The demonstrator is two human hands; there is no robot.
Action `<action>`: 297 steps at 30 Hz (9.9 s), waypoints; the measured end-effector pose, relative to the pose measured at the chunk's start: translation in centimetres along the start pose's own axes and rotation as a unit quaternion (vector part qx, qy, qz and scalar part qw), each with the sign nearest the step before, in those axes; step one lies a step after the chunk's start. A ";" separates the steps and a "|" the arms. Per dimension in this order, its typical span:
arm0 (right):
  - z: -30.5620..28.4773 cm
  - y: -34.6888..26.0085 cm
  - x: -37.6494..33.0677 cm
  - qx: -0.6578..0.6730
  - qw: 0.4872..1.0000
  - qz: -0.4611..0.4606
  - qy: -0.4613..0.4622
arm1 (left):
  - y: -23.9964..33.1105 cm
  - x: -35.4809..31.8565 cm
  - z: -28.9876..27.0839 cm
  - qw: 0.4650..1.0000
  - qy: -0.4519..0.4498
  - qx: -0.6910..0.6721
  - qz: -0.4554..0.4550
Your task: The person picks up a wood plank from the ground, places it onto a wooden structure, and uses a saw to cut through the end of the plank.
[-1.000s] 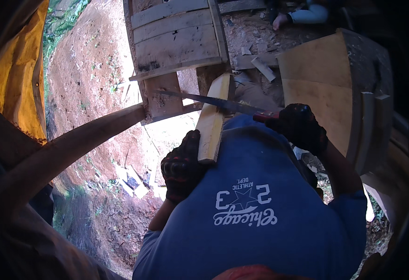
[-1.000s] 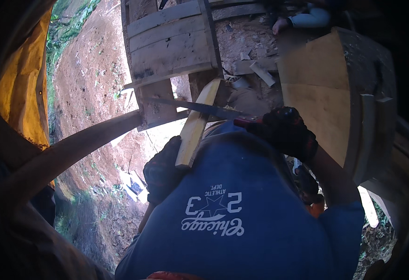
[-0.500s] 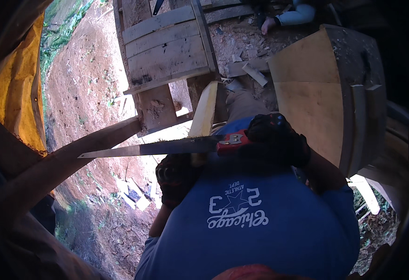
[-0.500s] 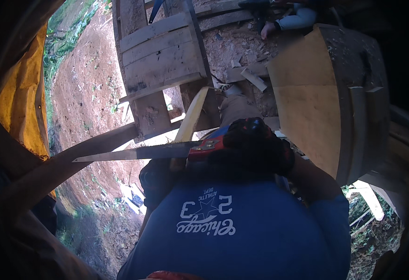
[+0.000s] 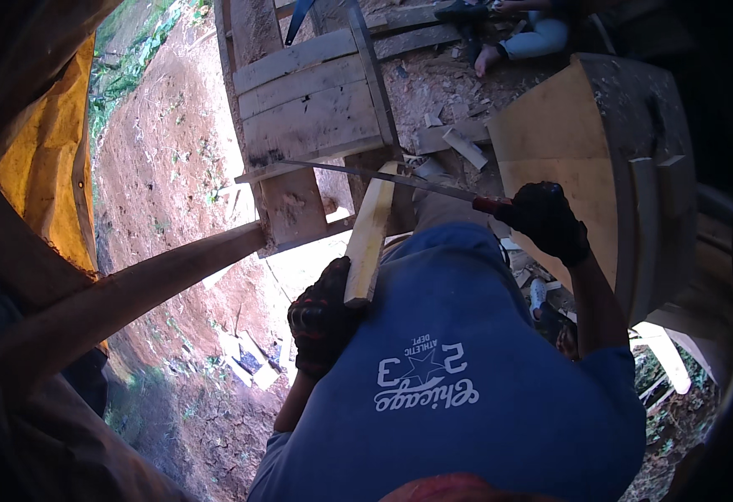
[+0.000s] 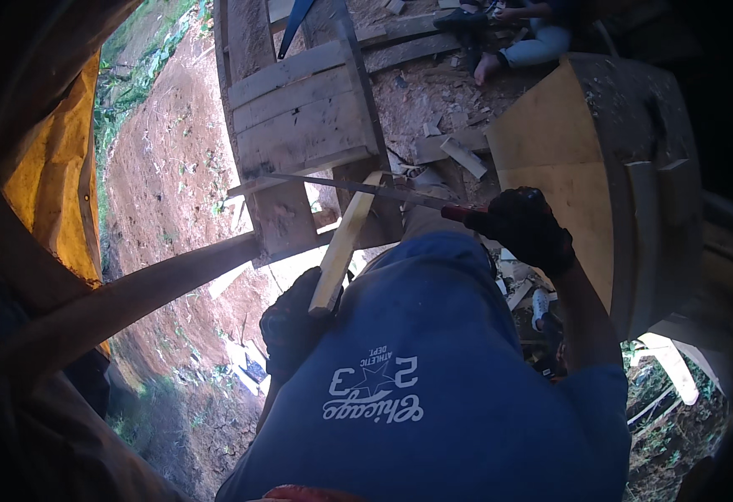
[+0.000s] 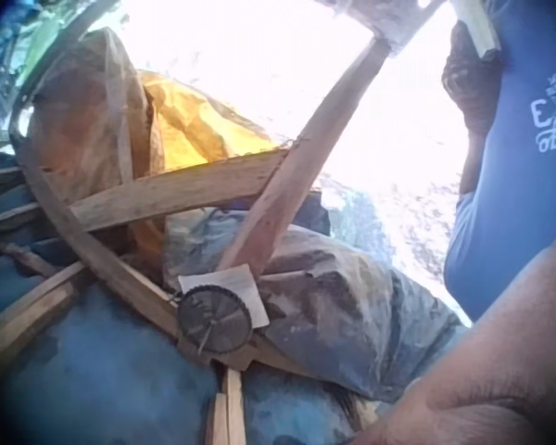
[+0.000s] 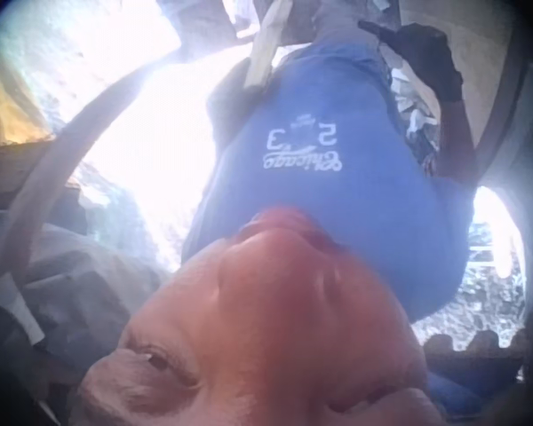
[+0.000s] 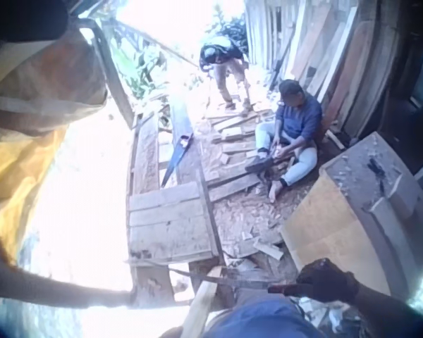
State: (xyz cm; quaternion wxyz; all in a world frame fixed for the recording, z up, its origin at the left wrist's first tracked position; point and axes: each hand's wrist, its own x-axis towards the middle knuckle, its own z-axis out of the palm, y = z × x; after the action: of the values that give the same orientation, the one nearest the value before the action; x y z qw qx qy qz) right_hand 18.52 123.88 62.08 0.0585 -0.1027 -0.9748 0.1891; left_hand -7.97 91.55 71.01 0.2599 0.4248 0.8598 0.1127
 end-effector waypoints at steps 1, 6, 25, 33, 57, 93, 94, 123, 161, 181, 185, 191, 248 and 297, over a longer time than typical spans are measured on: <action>-0.3 -1.6 1.4 0.033 0.999 -0.033 0.013 | 0.2 0.1 -0.2 1.000 -0.012 0.014 -0.001; 1.7 -6.8 5.7 0.142 0.981 -0.123 0.054 | 0.3 0.2 0.6 1.000 0.025 0.010 0.005; -13.0 -7.1 4.5 -0.130 0.976 0.008 0.176 | -4.8 1.7 -2.0 0.961 0.082 -0.155 -0.212; -14.6 -8.1 5.2 -0.130 0.967 -0.043 0.214 | -3.6 1.9 -3.2 0.952 0.070 -0.180 -0.237; -18.8 -5.9 5.9 -0.215 0.933 -0.058 0.281 | -3.7 3.4 -2.6 0.953 0.071 -0.161 -0.247; -8.5 12.5 -18.1 -0.172 0.783 0.519 0.297 | -1.7 6.2 -3.9 0.990 0.104 -0.018 -0.098; -8.6 11.7 -17.5 -0.184 0.779 0.531 0.279 | -1.3 6.0 -4.0 0.989 0.105 -0.029 -0.103; -7.4 18.5 -24.0 -0.104 0.715 0.538 0.435 | -0.2 7.4 -3.9 0.988 0.089 -0.048 -0.117; 2.9 -1.1 25.8 0.215 0.898 -0.382 -0.046 | 9.3 -5.8 -4.9 0.826 0.199 -0.387 -0.359; -0.4 4.0 27.3 0.253 0.919 -0.285 0.102 | 7.4 3.3 1.8 0.867 0.370 -0.205 -0.263; 0.9 5.0 26.9 0.241 0.932 -0.255 0.092 | 6.9 8.3 4.4 0.789 0.416 -0.384 -0.240; -0.6 5.8 27.2 0.196 0.935 -0.287 0.074 | 8.0 13.9 5.7 0.595 0.482 -0.626 -0.150; 2.8 10.8 27.4 0.202 0.940 -0.234 -0.143 | 2.9 9.6 9.8 0.489 0.461 -0.720 -0.173; 32.2 -10.2 71.9 -0.208 0.878 -0.386 -0.191 | -23.9 6.0 -10.7 0.433 0.721 0.192 -0.506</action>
State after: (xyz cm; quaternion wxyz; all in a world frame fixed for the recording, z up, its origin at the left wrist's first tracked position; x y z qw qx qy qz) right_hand -58.12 119.15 41.69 -0.0836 0.3096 -0.9464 -0.0395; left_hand -32.81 81.93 67.96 -0.5318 -0.2823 0.7963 0.0584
